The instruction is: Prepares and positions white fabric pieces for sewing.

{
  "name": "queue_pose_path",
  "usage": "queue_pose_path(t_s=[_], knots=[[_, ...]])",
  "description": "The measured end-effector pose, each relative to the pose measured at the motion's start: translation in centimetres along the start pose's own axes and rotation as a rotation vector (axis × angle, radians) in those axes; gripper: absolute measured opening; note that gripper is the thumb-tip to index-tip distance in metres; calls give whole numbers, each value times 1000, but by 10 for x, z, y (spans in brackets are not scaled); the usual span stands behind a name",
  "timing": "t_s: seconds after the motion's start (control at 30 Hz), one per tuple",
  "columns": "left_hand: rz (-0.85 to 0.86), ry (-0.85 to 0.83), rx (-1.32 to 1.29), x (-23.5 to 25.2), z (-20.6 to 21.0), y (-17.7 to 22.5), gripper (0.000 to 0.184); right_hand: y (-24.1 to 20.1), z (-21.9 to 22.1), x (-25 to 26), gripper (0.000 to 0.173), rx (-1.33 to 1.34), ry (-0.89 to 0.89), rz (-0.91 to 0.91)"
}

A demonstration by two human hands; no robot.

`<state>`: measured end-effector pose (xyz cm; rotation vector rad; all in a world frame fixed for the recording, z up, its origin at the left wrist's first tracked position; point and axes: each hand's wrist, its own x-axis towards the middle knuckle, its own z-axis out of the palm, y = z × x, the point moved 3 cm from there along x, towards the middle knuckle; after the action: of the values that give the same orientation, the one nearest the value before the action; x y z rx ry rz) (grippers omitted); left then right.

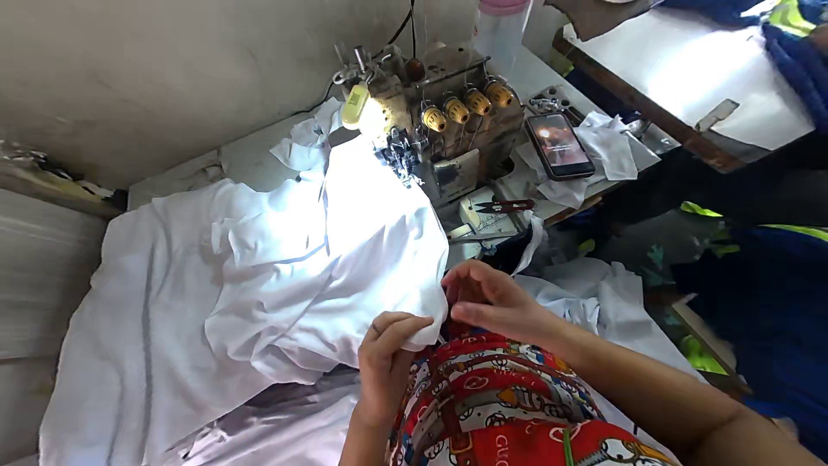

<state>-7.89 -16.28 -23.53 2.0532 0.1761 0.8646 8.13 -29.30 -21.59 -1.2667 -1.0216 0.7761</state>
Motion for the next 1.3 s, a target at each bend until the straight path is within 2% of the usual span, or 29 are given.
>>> queue_pose_path(t_s=[0.07,0.1,0.13,0.2,0.27,0.37,0.53,0.9,1.0,1.13,1.3], knots=[[7,-6,-33,15,-4,10,14,-13,0,5,61,-312,-27,-300],[20,-10,-35,21,-6,16,11,-21,3,7,63,-406,-69,-389],[33,-5,-28,26,-7,21,8,-28,7,9,59,-470,-113,-439],[40,31,-13,32,-10,27,7,-36,11,11,38,-524,-138,-479],[25,59,-20,34,-15,28,9,-37,10,13,20,-537,-117,-471],[-7,61,-33,36,-19,27,22,-34,7,13,23,-530,-114,-446],[-128,62,-79,38,-20,26,8,-28,10,15,21,-482,-123,-383],[-138,-42,-84,40,-19,27,12,-24,4,20,14,-422,-59,-371],[-136,-38,-81,43,-23,27,11,-27,4,23,15,-363,-106,-307],[-138,-37,-145,48,-29,31,11,-31,5,27,25,-238,-136,-324],[-186,-45,-243,46,-25,23,9,-29,4,28,24,-290,-123,-323]])
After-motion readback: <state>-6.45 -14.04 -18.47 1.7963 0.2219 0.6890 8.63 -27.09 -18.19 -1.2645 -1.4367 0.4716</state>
